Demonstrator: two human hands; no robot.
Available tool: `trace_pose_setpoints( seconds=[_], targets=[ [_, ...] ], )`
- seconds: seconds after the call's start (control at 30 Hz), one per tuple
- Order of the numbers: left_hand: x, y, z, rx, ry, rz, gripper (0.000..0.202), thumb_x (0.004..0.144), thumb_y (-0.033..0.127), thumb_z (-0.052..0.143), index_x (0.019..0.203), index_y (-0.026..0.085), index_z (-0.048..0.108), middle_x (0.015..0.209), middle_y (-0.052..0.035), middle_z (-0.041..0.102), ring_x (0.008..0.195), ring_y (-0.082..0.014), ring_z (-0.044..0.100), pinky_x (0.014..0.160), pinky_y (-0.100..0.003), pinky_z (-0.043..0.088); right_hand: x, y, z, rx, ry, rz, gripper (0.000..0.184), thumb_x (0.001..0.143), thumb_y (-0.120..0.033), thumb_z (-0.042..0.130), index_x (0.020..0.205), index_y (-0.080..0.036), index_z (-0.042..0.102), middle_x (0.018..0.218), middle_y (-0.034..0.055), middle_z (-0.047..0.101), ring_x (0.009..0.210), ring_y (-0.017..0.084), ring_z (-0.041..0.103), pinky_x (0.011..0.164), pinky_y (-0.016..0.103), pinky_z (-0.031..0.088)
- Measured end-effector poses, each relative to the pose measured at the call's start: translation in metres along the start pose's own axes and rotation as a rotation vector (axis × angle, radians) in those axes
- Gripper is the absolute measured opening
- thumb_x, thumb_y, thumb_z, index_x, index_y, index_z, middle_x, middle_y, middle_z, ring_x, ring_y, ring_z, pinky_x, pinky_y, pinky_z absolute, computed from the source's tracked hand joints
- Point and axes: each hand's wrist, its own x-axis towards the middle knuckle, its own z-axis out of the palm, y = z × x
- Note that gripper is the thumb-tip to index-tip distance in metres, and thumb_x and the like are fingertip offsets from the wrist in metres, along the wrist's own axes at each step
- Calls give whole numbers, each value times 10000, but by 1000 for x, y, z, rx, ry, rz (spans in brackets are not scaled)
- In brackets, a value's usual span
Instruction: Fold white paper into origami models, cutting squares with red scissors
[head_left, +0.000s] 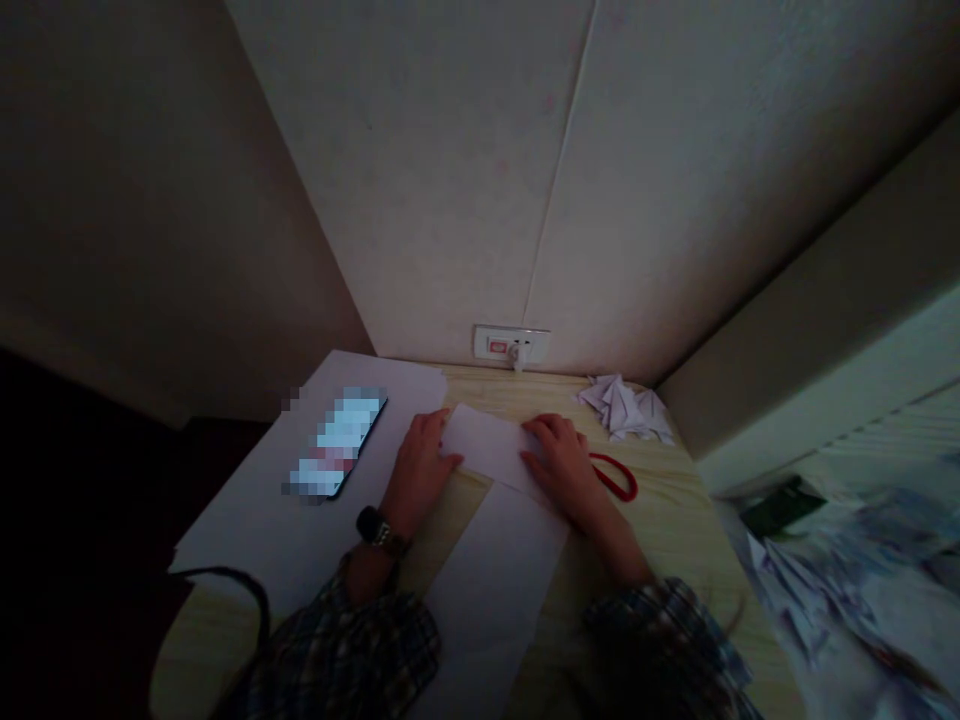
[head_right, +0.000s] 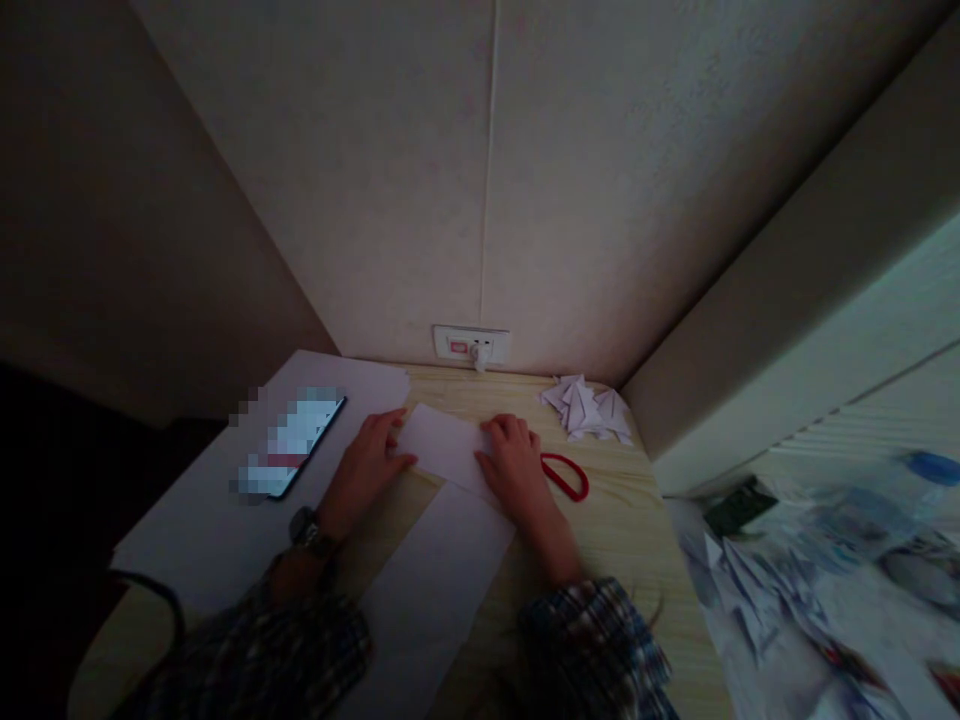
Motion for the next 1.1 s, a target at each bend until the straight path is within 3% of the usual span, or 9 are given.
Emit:
trace_pose_setpoints(
  seconds=[0.13,0.23,0.57,0.7,0.83,1.1],
  targets=[
    [-3,1,4,17,42,-23,542,722,46,696,1234,136,542,1191,-120,530,1090,-266,533,974,-409,454,2,4,6,2,-26,-11,282,858,-145,549,1127,-172,632,1161,153,618,1077,298,550,880,433,461],
    [-5,3,6,28,52,-18,486,750,49,676,1214,134,562,1195,-125,541,1141,-279,505,1031,-420,403,5,8,7,5,-29,-3,275,862,-130,533,1112,-165,643,1131,153,616,1066,296,550,878,432,458],
    [2,3,5,-119,46,-93,410,698,44,680,1090,153,627,903,-61,672,869,-235,630,850,-385,493,7,6,6,-8,-41,-17,322,882,-115,486,1139,-185,666,1065,137,628,1019,278,562,861,423,463],
    [5,3,0,-244,65,-95,227,692,83,667,895,183,678,851,-36,700,785,-214,646,783,-352,510,4,6,3,-11,-54,-26,360,885,-119,486,1191,-209,654,1081,133,629,1033,282,564,867,427,453],
    [9,2,-8,-381,170,-97,90,695,162,652,784,178,663,816,-29,674,763,-203,630,757,-332,514,2,12,0,-8,-39,11,349,896,-146,484,1205,-189,640,1107,141,623,1042,285,559,875,429,448],
    [10,9,-19,-768,388,-146,204,703,308,699,835,164,642,802,-12,660,731,-164,621,707,-282,512,1,17,-5,20,4,103,358,884,-82,409,1118,-155,670,1110,175,628,1068,323,543,890,470,420]
  ],
)
